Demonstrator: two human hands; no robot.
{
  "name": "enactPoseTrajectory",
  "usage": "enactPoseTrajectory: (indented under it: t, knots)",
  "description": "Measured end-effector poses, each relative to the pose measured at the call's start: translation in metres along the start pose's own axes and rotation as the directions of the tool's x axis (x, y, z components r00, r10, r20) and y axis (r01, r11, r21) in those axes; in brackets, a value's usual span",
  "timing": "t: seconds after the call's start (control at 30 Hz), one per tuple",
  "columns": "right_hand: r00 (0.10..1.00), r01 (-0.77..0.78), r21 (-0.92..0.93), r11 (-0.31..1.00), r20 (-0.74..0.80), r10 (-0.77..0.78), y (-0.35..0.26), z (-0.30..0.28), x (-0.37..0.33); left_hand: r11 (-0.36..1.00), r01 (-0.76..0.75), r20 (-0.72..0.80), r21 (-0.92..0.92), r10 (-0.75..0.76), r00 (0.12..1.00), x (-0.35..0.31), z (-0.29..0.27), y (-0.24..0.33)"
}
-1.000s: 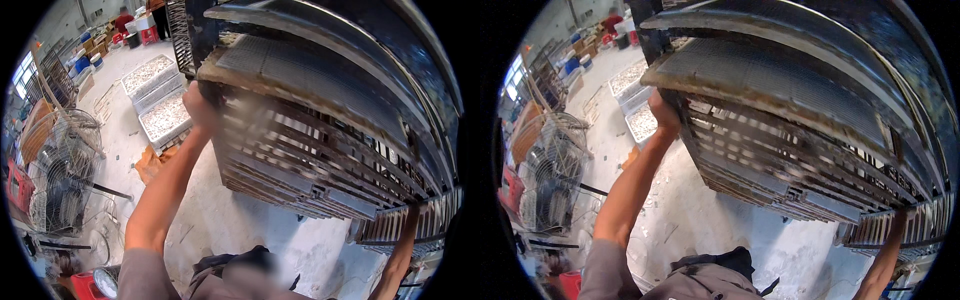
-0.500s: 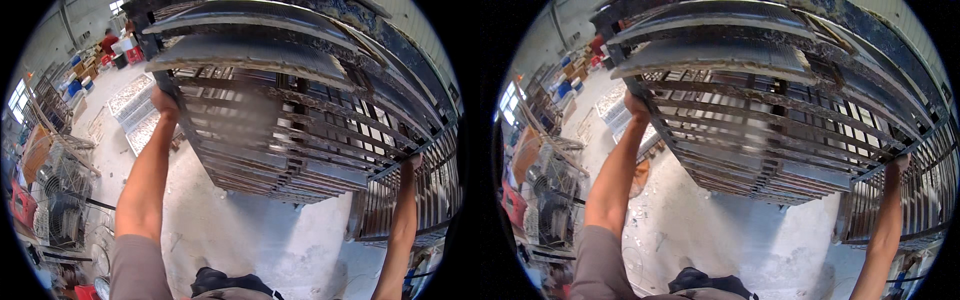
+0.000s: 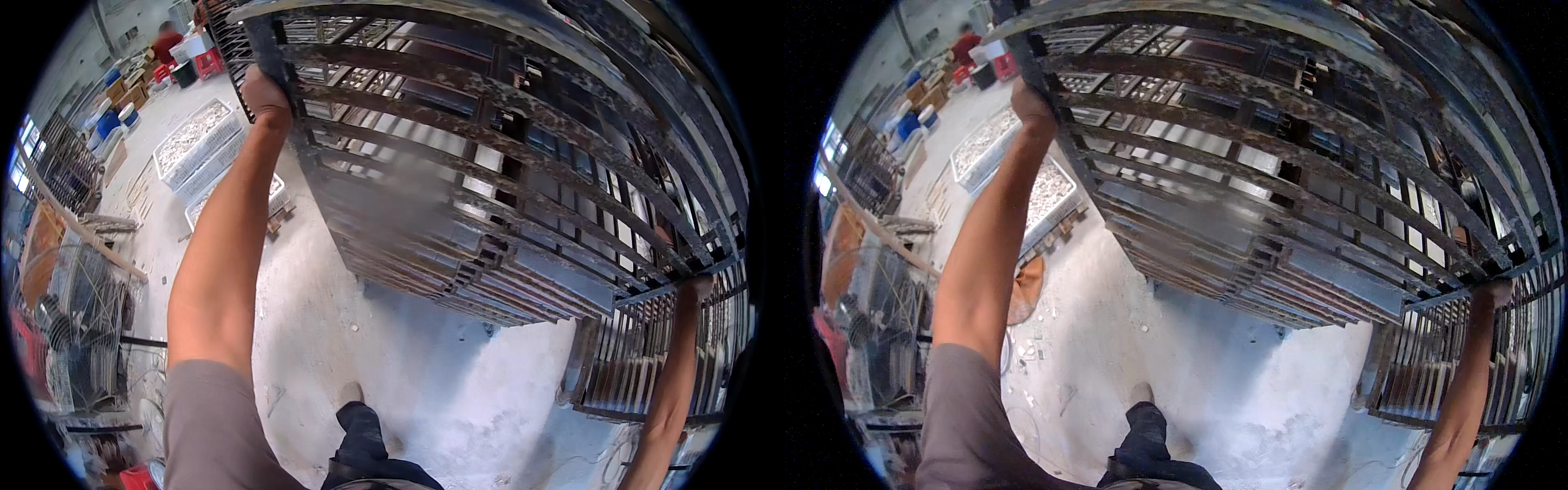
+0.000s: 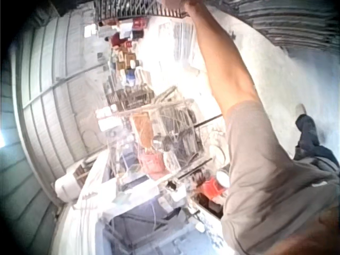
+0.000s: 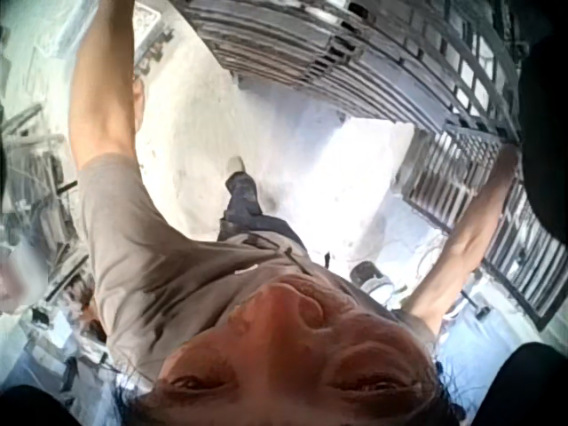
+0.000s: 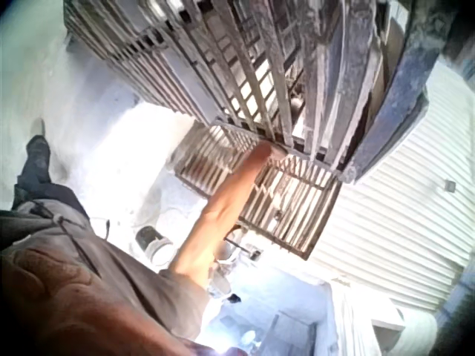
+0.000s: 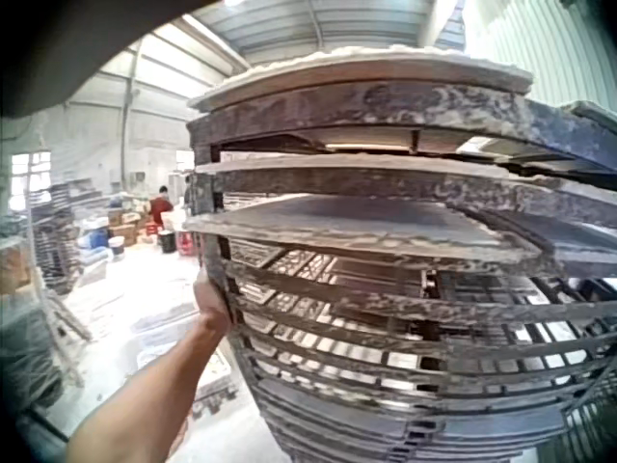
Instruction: The person repeatedly picks up square trays filled with small white pieces from a table, carries them to a metal rack, and places them on the rack. The person then returns to the table to repeat the process.
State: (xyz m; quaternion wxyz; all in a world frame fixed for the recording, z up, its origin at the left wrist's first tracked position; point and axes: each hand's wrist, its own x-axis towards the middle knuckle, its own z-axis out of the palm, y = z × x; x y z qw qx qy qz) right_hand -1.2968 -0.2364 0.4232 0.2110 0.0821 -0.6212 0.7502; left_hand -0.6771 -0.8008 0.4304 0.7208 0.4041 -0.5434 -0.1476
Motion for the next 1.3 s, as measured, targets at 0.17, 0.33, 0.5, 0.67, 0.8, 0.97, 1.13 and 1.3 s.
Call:
enactPoseTrajectory:
  t: [0.17,0.33,0.5,0.67,0.8,0.97,1.13,1.3]
  knots:
    - [0.999,-0.039,0.131,0.991,-0.030,0.044,-0.013,0.007,-0.006,0.969,0.180,0.031,-0.169,-0.177,0.984,-0.009,0.047,0.000]
    - [0.996,-0.084,0.121,0.989,-0.026,0.088,0.003,0.024,-0.014,0.954,-0.084,0.054,0.287,0.071,0.996,-0.013,0.063,0.002]
    - [0.996,-0.048,0.114,0.992,-0.067,0.056,-0.004,0.003,-0.007,0.984,-0.094,0.047,0.153,0.088,0.995,-0.013,0.105,0.001]
    - [0.993,-0.071,0.085,0.994,-0.086,0.078,0.030,0.027,-0.010,0.774,-0.428,0.245,0.467,0.352,0.903,0.009,0.131,-0.026]
    - [0.980,0.025,0.072,0.997,-0.199,-0.010,0.035,0.032,0.002,0.724,-0.657,0.372,0.208,0.563,0.738,0.003,0.163,-0.042]
    - [0.956,-0.043,0.249,0.967,-0.269,0.112,0.072,0.059,0.005,0.985,-0.127,0.480,-0.115,0.167,0.861,-0.010,0.196,-0.084]
    - [0.961,-0.147,0.404,0.903,-0.157,0.227,0.084,0.060,0.013,0.870,0.385,0.522,-0.308,-0.183,0.833,-0.014,0.183,-0.057]
    - [0.942,-0.207,0.348,0.914,-0.180,0.282,0.094,0.081,0.018,0.898,0.301,0.511,-0.322,-0.103,0.853,0.001,0.179,-0.045]
